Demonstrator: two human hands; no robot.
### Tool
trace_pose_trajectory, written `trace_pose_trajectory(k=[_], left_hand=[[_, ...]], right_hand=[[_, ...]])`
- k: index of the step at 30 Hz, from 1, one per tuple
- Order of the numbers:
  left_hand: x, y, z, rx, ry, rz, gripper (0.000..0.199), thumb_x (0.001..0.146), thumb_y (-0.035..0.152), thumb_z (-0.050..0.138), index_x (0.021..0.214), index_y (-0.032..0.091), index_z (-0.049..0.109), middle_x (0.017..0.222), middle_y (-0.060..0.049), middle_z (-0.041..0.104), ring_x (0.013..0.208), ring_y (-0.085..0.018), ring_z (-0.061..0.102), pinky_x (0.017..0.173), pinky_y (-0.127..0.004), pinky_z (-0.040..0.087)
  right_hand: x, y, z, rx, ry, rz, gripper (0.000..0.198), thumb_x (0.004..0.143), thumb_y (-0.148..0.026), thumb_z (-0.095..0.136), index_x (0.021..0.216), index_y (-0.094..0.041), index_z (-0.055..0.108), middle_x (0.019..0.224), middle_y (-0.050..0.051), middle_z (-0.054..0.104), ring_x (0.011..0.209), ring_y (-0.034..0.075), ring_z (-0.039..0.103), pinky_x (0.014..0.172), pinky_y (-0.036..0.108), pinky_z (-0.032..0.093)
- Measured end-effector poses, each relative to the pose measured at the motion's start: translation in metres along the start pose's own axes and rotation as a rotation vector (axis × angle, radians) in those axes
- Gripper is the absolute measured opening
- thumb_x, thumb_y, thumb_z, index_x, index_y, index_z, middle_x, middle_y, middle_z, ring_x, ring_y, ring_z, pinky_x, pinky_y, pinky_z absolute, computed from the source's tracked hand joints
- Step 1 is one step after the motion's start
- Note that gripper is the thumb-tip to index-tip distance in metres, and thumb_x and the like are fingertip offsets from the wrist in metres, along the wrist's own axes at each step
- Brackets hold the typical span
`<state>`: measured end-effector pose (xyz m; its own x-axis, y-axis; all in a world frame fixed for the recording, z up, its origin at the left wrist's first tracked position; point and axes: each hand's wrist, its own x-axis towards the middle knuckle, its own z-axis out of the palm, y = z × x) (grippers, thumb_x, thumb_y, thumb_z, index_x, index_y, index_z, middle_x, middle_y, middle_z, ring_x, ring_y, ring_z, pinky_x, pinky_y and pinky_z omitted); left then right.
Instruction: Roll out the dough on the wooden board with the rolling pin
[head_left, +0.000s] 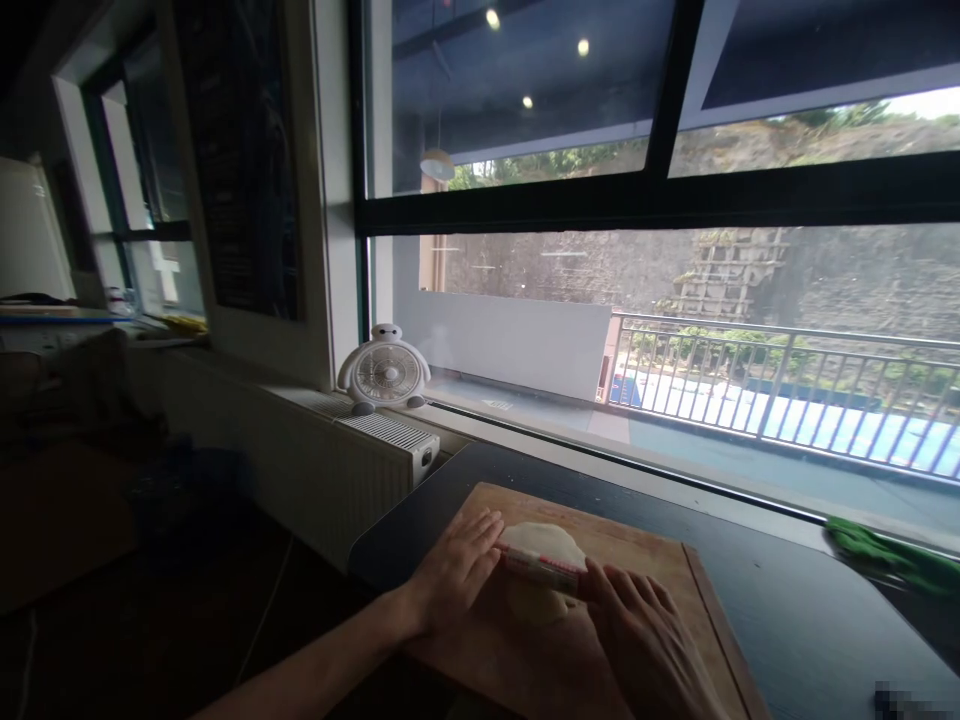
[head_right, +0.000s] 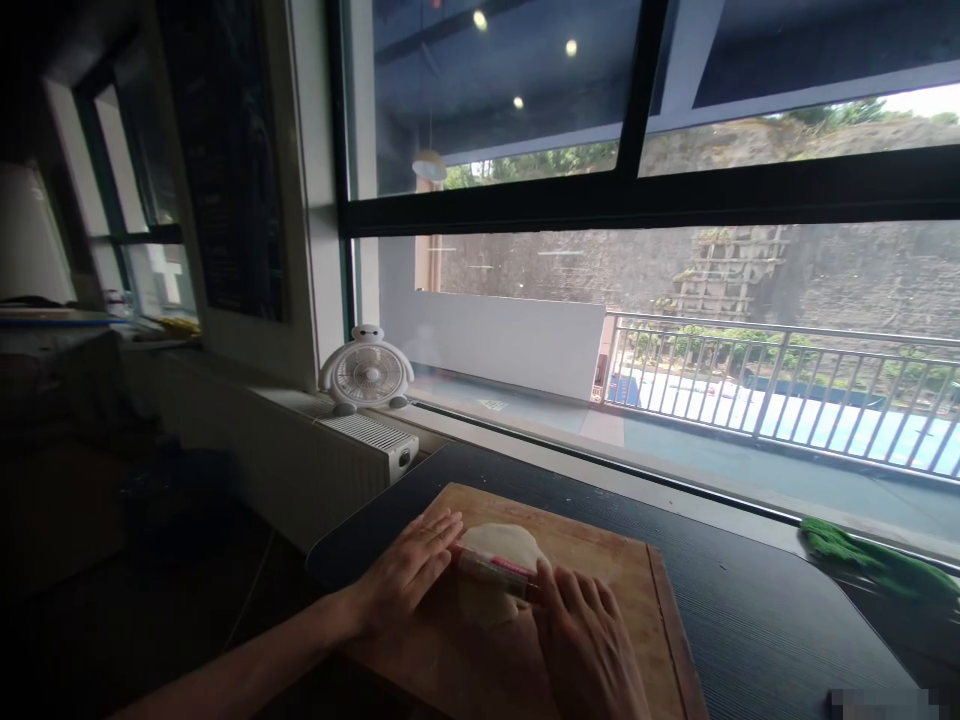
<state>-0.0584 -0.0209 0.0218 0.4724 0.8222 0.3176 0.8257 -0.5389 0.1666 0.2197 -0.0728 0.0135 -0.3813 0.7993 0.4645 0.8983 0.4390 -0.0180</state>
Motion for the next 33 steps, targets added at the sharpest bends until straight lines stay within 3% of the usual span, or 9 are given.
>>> trace_pose_trajectory(k=[5,8,11,13,16,21,25,28,33], left_hand=[[0.077,-0.003,0.019,0.066,-0.08,-0.131,0.06,0.095,0.047,0.017,0.139,0.011,0.035,0.146,-0.014,0.03,0.136,-0.025,0.023,0.111,-0.045,0.017],[0.128,-0.002,0.027,0.069,-0.122,-0.141,0.055,0.096,0.044,0.019,0.128,0.012,0.049,0.136,-0.016,0.046,0.13,-0.027,0.036,0.105,-0.048,0.025],[0.155,0.002,0.029,0.067,-0.115,-0.107,0.046,0.096,0.039,0.024,0.111,0.017,0.061,0.121,-0.013,0.06,0.119,-0.027,0.049,0.099,-0.046,0.034],[0.153,0.003,0.027,0.061,-0.112,-0.087,0.045,0.096,0.039,0.025,0.104,0.019,0.064,0.114,-0.01,0.064,0.112,-0.025,0.054,0.095,-0.043,0.038],[0.121,0.002,0.022,0.057,-0.094,-0.053,0.046,0.096,0.04,0.023,0.109,0.021,0.062,0.118,-0.007,0.062,0.116,-0.022,0.051,0.1,-0.04,0.036],[0.026,0.004,0.009,0.044,0.081,0.077,0.047,0.097,0.037,0.024,0.14,0.02,0.034,0.145,-0.005,0.035,0.135,-0.019,0.028,0.112,-0.041,0.021],[-0.025,0.009,0.002,0.072,0.06,0.124,0.049,0.097,0.035,0.025,0.144,0.022,0.021,0.15,-0.002,0.023,0.137,-0.018,0.021,0.114,-0.042,0.017],[-0.017,0.012,0.001,0.067,0.045,0.116,0.048,0.097,0.036,0.023,0.143,0.022,0.026,0.149,-0.003,0.026,0.137,-0.018,0.023,0.114,-0.041,0.018],[0.073,0.023,0.012,0.017,-0.017,-0.012,0.044,0.096,0.035,0.024,0.121,0.019,0.056,0.13,-0.006,0.054,0.131,-0.023,0.035,0.11,-0.045,0.021]], right_hand=[[0.009,0.026,0.022,-0.059,0.041,0.039,0.046,0.088,-0.021,0.038,0.134,-0.029,0.038,0.114,0.004,0.059,0.099,0.024,0.052,0.092,0.044,0.036],[0.015,0.033,0.029,-0.09,0.068,0.088,0.045,0.088,-0.022,0.038,0.132,-0.025,0.04,0.115,0.005,0.058,0.099,0.025,0.052,0.09,0.044,0.037],[0.015,0.034,0.027,-0.131,0.114,0.117,0.043,0.088,-0.026,0.039,0.131,-0.025,0.042,0.116,0.005,0.058,0.1,0.025,0.053,0.089,0.043,0.039],[0.011,0.032,0.023,-0.175,0.172,0.074,0.041,0.089,-0.026,0.037,0.129,-0.026,0.043,0.117,0.005,0.059,0.104,0.024,0.053,0.09,0.043,0.039],[0.001,0.025,0.016,-0.249,0.306,-0.047,0.04,0.088,-0.026,0.036,0.127,-0.025,0.044,0.119,0.005,0.059,0.107,0.024,0.053,0.09,0.043,0.039],[-0.018,0.012,0.01,-0.268,0.361,-0.079,0.046,0.085,-0.032,0.044,0.13,-0.02,0.042,0.11,0.005,0.062,0.095,0.022,0.058,0.086,0.039,0.042],[-0.03,0.008,0.011,-0.317,0.372,-0.174,0.051,0.083,-0.037,0.049,0.129,-0.016,0.043,0.104,0.005,0.064,0.089,0.019,0.059,0.084,0.035,0.042],[-0.031,0.008,0.009,-0.311,0.385,-0.214,0.048,0.084,-0.04,0.048,0.127,-0.018,0.046,0.097,0.004,0.066,0.084,0.018,0.061,0.084,0.034,0.041],[-0.016,0.011,-0.003,-0.232,0.26,-0.074,0.032,0.089,-0.034,0.039,0.117,-0.03,0.054,0.088,0.001,0.066,0.076,0.017,0.061,0.078,0.033,0.041]])
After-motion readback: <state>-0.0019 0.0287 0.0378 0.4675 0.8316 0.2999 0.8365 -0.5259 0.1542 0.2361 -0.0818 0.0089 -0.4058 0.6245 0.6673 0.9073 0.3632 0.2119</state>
